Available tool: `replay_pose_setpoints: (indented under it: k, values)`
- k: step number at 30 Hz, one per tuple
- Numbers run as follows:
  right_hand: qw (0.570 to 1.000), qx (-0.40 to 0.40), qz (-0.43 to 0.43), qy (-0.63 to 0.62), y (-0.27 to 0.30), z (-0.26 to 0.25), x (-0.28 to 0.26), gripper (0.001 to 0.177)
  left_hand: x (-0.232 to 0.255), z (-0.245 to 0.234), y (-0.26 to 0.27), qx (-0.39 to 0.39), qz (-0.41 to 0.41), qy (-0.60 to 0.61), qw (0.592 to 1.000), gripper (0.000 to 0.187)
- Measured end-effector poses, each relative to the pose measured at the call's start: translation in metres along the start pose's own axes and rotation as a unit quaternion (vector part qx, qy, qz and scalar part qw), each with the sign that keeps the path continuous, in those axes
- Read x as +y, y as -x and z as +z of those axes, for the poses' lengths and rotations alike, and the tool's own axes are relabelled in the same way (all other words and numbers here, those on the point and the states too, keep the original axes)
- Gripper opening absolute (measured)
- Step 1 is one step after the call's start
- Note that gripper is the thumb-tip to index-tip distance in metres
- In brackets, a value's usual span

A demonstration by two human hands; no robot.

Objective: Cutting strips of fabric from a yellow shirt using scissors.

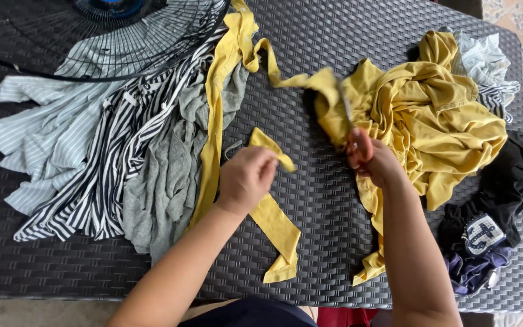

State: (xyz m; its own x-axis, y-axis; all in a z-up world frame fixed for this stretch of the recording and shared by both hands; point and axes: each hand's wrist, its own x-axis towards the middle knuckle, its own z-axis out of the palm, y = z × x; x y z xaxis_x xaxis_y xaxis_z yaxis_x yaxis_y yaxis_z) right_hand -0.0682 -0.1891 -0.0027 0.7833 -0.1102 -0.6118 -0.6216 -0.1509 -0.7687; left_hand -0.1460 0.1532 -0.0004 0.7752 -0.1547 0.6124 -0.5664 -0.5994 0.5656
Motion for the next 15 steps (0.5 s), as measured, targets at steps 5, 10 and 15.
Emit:
replay_pose_setpoints:
  k: [5, 10, 15]
  values:
    - [0.98, 0.116, -0.064, -0.149, 0.02, -0.002, -0.012, 0.05, -0.005, -0.032, -0.04, 0.141, -0.232, 0.28, 0.921, 0.004]
    - [0.948, 0.084, -0.117, -0.283, 0.035, 0.006, 0.004, 0.05, -0.018, -0.056, -0.095, 0.23, -0.182, 0.402, 0.868, 0.006]
    - [0.916, 0.085, -0.204, -0.336, 0.063, 0.018, 0.028, 0.05, -0.049, -0.031, -0.142, 0.243, -0.111, 0.403, 0.875, 0.007]
